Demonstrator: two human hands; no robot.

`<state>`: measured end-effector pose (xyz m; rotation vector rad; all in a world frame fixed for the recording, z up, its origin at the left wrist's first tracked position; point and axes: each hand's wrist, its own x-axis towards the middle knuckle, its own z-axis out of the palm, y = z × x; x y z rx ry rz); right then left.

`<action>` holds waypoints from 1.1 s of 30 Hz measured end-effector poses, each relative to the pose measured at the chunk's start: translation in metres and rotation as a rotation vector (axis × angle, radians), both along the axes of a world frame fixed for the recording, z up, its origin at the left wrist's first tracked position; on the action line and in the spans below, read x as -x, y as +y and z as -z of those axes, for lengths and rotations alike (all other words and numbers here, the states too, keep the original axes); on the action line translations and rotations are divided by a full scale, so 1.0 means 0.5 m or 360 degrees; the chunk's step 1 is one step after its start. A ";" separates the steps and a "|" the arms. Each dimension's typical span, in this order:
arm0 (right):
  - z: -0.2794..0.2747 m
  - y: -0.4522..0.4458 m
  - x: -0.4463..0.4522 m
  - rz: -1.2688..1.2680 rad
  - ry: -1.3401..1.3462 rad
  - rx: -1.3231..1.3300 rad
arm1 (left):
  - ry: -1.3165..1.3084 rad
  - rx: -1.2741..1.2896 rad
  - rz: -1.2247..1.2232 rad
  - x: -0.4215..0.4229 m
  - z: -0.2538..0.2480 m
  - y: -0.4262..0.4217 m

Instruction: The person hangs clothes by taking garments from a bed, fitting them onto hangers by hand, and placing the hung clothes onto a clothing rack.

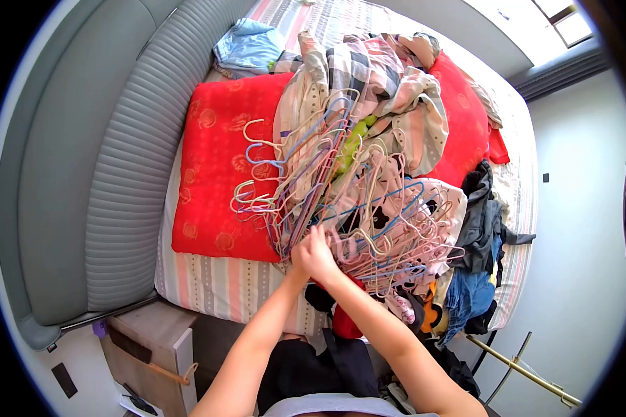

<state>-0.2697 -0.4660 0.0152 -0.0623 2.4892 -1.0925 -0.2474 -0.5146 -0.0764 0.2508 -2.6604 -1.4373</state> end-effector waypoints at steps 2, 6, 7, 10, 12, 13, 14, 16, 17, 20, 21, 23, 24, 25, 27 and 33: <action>-0.086 -0.006 0.012 0.0021 0.0836 0.0143 | 0.0248 -0.0432 -0.0278 0.000 0.156 0.008; -0.052 0.076 0.047 0.0997 0.0523 0.0941 | -0.0447 -0.0429 -0.0122 0.064 -0.086 -0.089; 0.023 0.111 0.058 0.1242 0.0453 0.0876 | -0.0385 -0.0599 -0.0123 0.062 -0.058 -0.100; 0.145 0.161 0.095 0.1083 0.0583 0.0284 | -0.0411 -0.0746 -0.0068 0.063 -0.049 -0.119; 0.193 0.158 0.114 0.0917 0.0653 0.0107 | -0.0488 -0.0762 -0.0044 0.063 -0.061 -0.124; 0.176 0.146 0.128 0.0916 0.0574 0.0113 | -0.0461 -0.0780 -0.0044 0.063 -0.060 -0.125; 0.157 0.136 0.139 0.0915 0.0495 0.0116 | -0.0435 -0.0801 -0.0045 0.061 -0.060 -0.124; 0.102 0.119 0.160 0.0794 0.0016 0.0106 | -0.0490 -0.0758 0.0000 0.059 -0.068 -0.119; 0.085 0.112 0.165 0.0733 -0.0220 0.0101 | -0.0569 -0.0692 0.0047 0.058 -0.079 -0.114; 0.066 0.045 0.131 0.0664 -0.0347 0.0467 | -0.0490 -0.0180 0.0311 0.059 -0.142 -0.081; 0.057 0.029 0.120 0.0684 -0.0308 0.0540 | -0.0418 0.0012 0.0413 0.052 -0.141 -0.065; 0.034 0.033 0.119 0.0649 -0.0568 0.0470 | -0.0376 0.0151 0.0235 0.049 -0.127 -0.034; 0.032 0.030 0.115 0.0641 -0.0566 0.0450 | -0.0417 0.0183 0.0169 0.050 -0.120 -0.027; 0.040 0.028 0.103 0.0492 -0.0421 0.0434 | -0.0459 0.0216 0.0100 0.050 -0.106 -0.021; 0.077 0.027 0.078 0.0105 -0.0090 0.0463 | -0.0508 0.0388 0.0087 0.056 -0.074 -0.019; -0.059 0.100 0.204 0.0652 0.1079 0.0069 | -0.0022 0.0087 0.0033 0.071 -0.107 -0.068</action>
